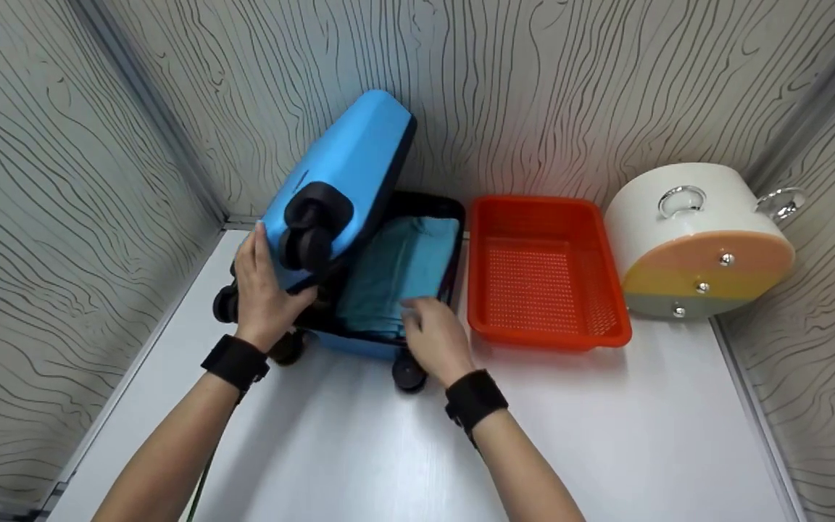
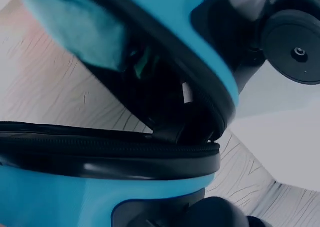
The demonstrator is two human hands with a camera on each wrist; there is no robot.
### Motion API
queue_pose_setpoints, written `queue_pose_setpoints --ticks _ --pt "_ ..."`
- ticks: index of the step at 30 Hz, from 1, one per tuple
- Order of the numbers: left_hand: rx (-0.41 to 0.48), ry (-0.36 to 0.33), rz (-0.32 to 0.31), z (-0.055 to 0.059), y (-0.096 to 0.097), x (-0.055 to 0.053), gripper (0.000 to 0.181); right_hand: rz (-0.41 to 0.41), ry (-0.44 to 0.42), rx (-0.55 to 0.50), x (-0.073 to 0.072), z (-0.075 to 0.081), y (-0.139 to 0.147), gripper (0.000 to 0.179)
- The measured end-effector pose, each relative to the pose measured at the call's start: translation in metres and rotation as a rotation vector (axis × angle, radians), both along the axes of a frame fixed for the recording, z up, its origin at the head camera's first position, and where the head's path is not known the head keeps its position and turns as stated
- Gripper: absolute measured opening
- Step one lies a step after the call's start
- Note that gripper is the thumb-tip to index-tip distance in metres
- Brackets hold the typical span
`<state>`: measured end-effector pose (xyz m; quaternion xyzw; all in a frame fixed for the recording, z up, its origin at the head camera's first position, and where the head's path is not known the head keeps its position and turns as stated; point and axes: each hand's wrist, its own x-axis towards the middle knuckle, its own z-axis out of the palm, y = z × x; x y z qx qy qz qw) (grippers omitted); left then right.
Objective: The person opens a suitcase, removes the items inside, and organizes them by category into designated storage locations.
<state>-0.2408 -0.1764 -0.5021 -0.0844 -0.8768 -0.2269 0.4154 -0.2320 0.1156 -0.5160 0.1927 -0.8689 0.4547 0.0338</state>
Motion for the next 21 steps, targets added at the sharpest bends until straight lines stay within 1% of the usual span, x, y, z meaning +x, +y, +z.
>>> queue_pose_setpoints --ticks 2,3,4,7,10,11,14,16,18,21 --pt "0.068 -0.02 0.001 0.005 -0.007 0.0 0.124 0.013 0.113 0.197 0.004 -0.022 0.0 0.023" --pt "0.1 -0.033 0.0 0.007 -0.01 0.0 0.124 0.01 0.173 0.267 0.005 -0.031 0.0 0.02" --pt "0.131 -0.05 0.0 0.009 -0.013 0.0 0.124 0.005 0.229 0.316 0.006 -0.039 0.0 0.016" --pt "0.223 -0.099 -0.006 0.015 -0.022 0.002 0.124 -0.01 0.357 0.397 0.008 -0.057 0.001 0.011" --pt "0.316 -0.138 0.002 0.02 -0.031 0.0 0.122 -0.019 0.447 0.44 0.008 -0.066 0.002 0.014" --pt "0.345 -0.14 0.001 0.022 -0.034 0.0 0.12 -0.022 0.473 0.453 0.008 -0.067 0.003 0.015" --pt "0.446 -0.126 -0.017 0.025 -0.048 -0.003 0.114 -0.03 0.518 0.475 0.007 -0.069 0.003 0.016" --pt "0.544 -0.115 -0.039 0.026 -0.058 -0.003 0.111 -0.032 0.524 0.476 0.007 -0.069 0.004 0.016" --pt "0.647 -0.114 -0.052 0.025 -0.07 -0.002 0.111 -0.031 0.515 0.475 0.007 -0.069 0.005 0.016" --pt "0.823 -0.178 -0.031 0.022 -0.089 0.002 0.11 -0.043 0.501 0.466 0.007 -0.069 0.008 0.016"
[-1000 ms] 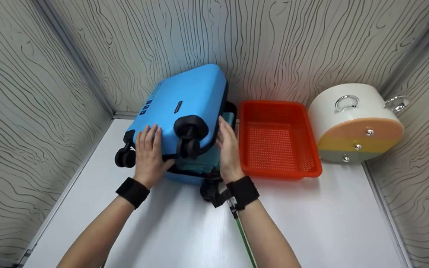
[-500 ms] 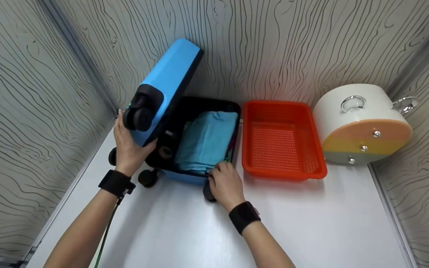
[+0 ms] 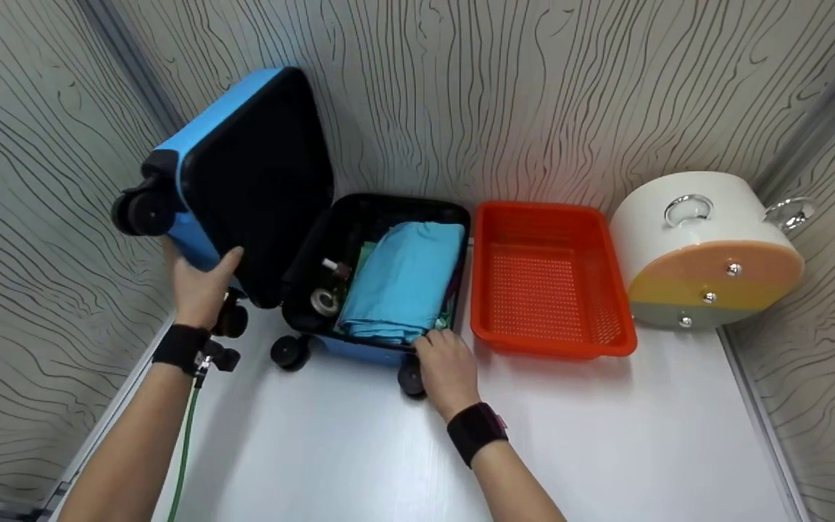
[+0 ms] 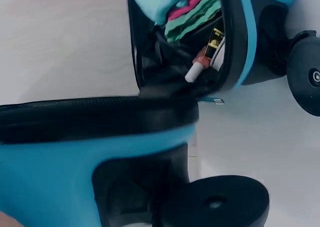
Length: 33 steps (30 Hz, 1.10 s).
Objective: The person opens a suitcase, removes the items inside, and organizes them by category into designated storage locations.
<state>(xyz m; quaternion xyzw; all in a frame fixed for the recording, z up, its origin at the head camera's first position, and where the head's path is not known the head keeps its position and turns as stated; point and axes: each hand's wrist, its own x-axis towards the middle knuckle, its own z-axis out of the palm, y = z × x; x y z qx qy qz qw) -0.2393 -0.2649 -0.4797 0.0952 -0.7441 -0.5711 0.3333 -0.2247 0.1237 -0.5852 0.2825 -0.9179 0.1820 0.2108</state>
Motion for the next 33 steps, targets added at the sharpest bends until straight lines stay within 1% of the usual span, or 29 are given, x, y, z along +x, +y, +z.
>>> queue_pose_setpoints --ticks 4,7,13,15,17,20,24,26,28,31,33 --pt "0.224 -0.154 0.015 -0.007 -0.027 0.007 0.115 -0.017 -0.013 -0.016 0.004 0.0 0.0 0.017" --pt "0.353 -0.219 0.017 -0.014 -0.038 0.015 0.115 -0.015 -0.016 -0.023 0.006 -0.002 0.002 0.016" --pt "0.549 -0.268 -0.042 -0.017 -0.047 0.031 0.11 -0.03 0.001 -0.042 0.008 -0.001 0.001 0.017" --pt "0.609 -0.275 -0.056 -0.021 -0.05 0.033 0.109 -0.032 0.006 -0.048 0.008 0.0 0.0 0.016" --pt "0.668 -0.281 -0.07 -0.029 -0.053 0.034 0.107 -0.034 0.01 -0.053 0.007 0.001 -0.002 0.016" --pt "0.768 -0.289 -0.085 -0.044 -0.059 0.034 0.105 -0.036 0.015 -0.068 0.006 -0.001 -0.003 0.016" --pt "0.905 -0.342 -0.091 -0.064 -0.064 0.035 0.105 -0.035 0.016 -0.09 0.008 -0.008 -0.003 0.017" --pt "0.958 -0.372 -0.093 -0.073 -0.064 0.035 0.107 -0.038 0.013 -0.102 0.009 -0.01 -0.003 0.018" --pt "1.001 -0.39 -0.094 -0.082 -0.063 0.033 0.111 -0.038 0.005 -0.114 0.01 -0.011 -0.003 0.019" --pt "1.044 -0.419 -0.085 -0.09 -0.062 0.029 0.113 -0.042 -0.001 -0.129 0.008 -0.009 -0.003 0.019" --pt "1.08 -0.42 -0.081 -0.092 -0.062 0.025 0.113 -0.042 0.0 -0.142 0.006 -0.008 -0.003 0.018"
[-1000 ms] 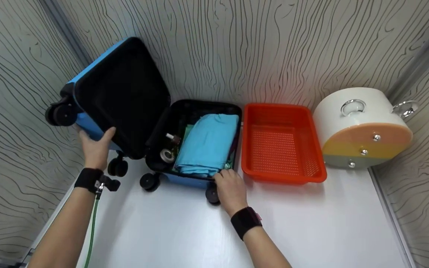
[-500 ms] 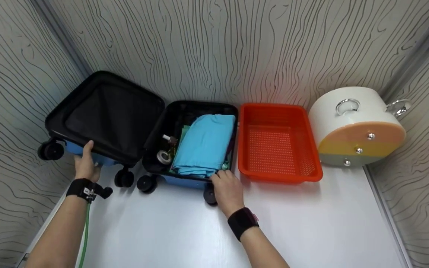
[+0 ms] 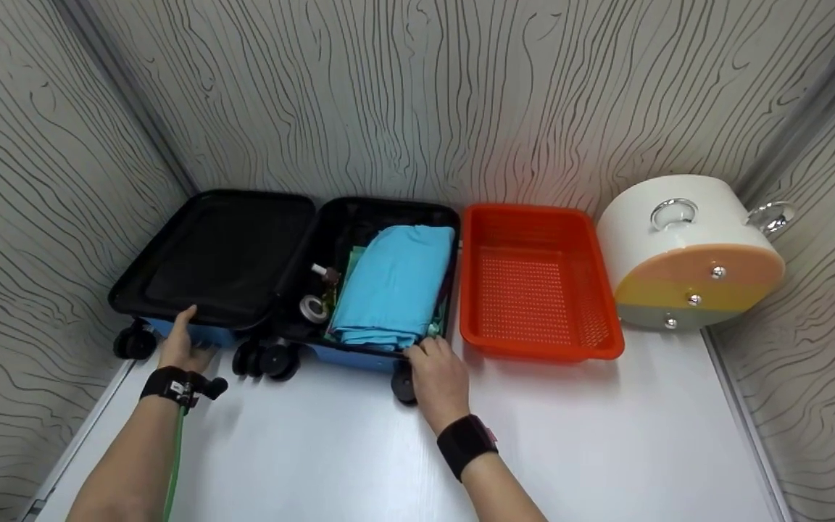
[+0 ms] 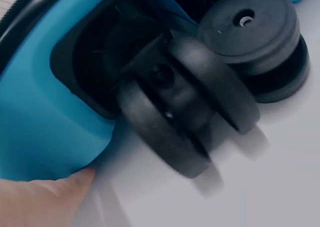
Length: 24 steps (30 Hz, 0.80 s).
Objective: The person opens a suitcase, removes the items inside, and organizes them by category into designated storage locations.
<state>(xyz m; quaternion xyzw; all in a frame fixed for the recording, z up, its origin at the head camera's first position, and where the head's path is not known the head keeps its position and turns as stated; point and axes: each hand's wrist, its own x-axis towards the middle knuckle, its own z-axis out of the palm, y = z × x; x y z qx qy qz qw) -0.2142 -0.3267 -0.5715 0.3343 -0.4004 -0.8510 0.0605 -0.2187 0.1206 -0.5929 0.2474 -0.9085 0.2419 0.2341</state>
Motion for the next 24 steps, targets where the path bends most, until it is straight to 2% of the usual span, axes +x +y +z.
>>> queue_pose_setpoints --ticks 3,9,13,18,21,24 --pt "0.02 -0.005 0.007 0.004 -0.001 -0.002 0.108 -0.023 0.006 -0.033 0.0 0.0 -0.001 0.017" --pt "-0.08 -0.035 -0.012 0.009 -0.004 -0.005 0.099 -0.057 -0.034 -0.119 0.001 0.0 -0.003 0.021" --pt "-0.111 -0.073 0.014 0.015 -0.006 -0.002 0.097 -0.037 -0.052 -0.149 0.0 0.002 -0.008 0.022" --pt "-0.11 -0.061 0.036 0.02 -0.008 0.004 0.098 -0.015 -0.052 -0.143 -0.002 0.006 -0.016 0.024" --pt "-0.158 -0.091 0.003 0.02 -0.009 0.007 0.1 -0.017 -0.05 -0.132 -0.004 0.008 -0.019 0.023" --pt "-0.235 -0.156 -0.013 0.016 -0.008 0.006 0.102 -0.014 -0.055 -0.123 -0.003 0.007 -0.02 0.022"
